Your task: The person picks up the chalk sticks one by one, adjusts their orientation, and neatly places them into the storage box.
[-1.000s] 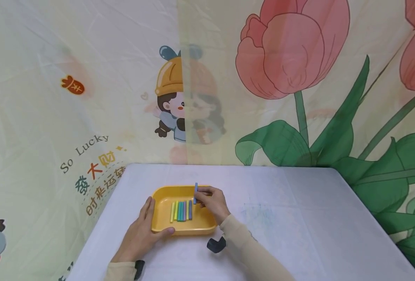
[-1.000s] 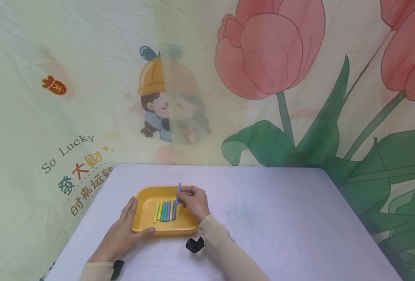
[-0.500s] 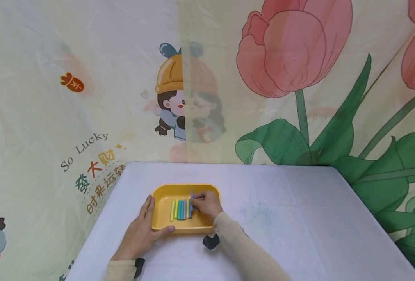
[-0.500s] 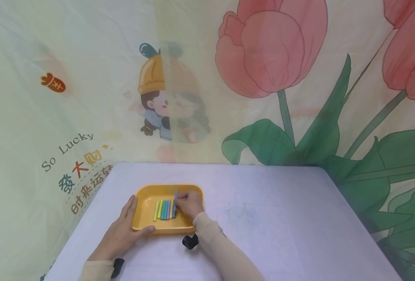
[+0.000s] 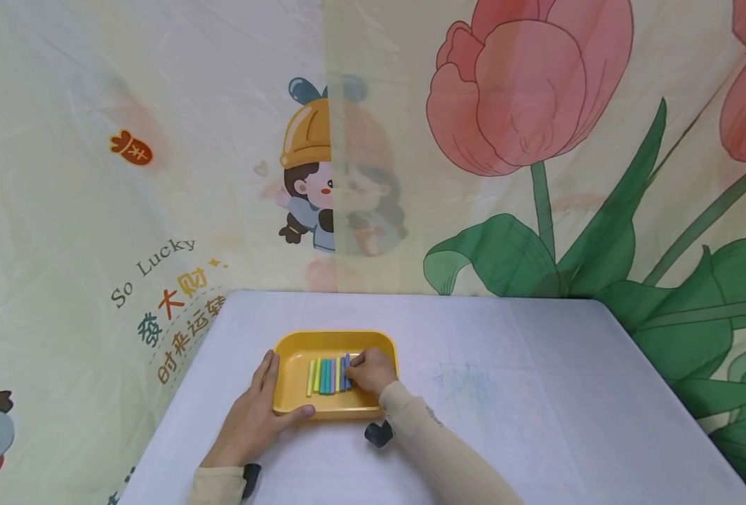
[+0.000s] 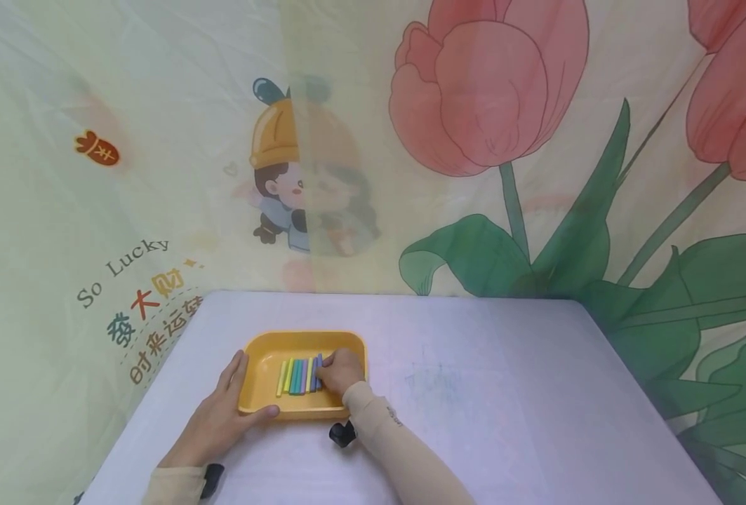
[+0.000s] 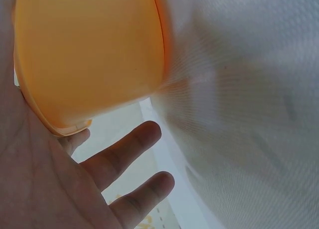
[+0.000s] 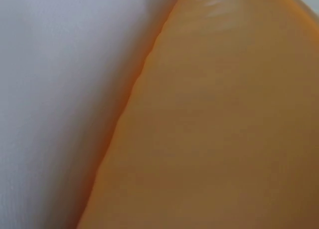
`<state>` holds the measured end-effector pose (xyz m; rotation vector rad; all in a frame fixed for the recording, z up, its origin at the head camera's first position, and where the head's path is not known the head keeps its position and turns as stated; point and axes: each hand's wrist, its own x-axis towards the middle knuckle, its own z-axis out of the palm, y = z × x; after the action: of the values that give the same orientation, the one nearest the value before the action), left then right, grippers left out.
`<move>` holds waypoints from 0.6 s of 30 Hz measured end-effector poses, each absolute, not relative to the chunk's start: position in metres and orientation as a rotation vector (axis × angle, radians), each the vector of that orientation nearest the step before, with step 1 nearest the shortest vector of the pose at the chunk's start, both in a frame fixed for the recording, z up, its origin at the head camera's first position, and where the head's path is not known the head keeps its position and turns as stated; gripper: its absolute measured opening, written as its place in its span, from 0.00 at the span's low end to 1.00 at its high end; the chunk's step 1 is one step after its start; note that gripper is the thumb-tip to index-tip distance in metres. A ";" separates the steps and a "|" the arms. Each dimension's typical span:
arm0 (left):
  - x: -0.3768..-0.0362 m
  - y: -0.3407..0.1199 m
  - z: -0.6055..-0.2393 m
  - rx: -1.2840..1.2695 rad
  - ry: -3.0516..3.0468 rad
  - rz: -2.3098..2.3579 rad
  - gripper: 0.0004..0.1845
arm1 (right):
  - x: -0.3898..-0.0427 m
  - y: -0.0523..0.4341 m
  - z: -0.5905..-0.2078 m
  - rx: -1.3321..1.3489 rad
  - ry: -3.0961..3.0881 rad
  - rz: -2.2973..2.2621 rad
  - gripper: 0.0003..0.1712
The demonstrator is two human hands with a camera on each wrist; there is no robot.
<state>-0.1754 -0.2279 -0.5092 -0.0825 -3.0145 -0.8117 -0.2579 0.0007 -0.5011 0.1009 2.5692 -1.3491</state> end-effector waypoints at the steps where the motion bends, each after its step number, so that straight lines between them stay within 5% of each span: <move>1: -0.175 -0.228 -0.509 -0.082 -3.016 -0.813 0.70 | -0.258 0.001 -0.502 0.091 2.575 -1.343 0.07; 18: -0.175 -0.229 -0.511 -0.106 -2.994 -0.805 0.70 | -0.253 -0.002 -0.496 0.055 2.604 -1.304 0.13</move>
<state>-0.1749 -0.2292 -0.5108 -0.1063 -2.9941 -0.8052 -0.2535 -0.0017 -0.4963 0.0552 2.6039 -1.3044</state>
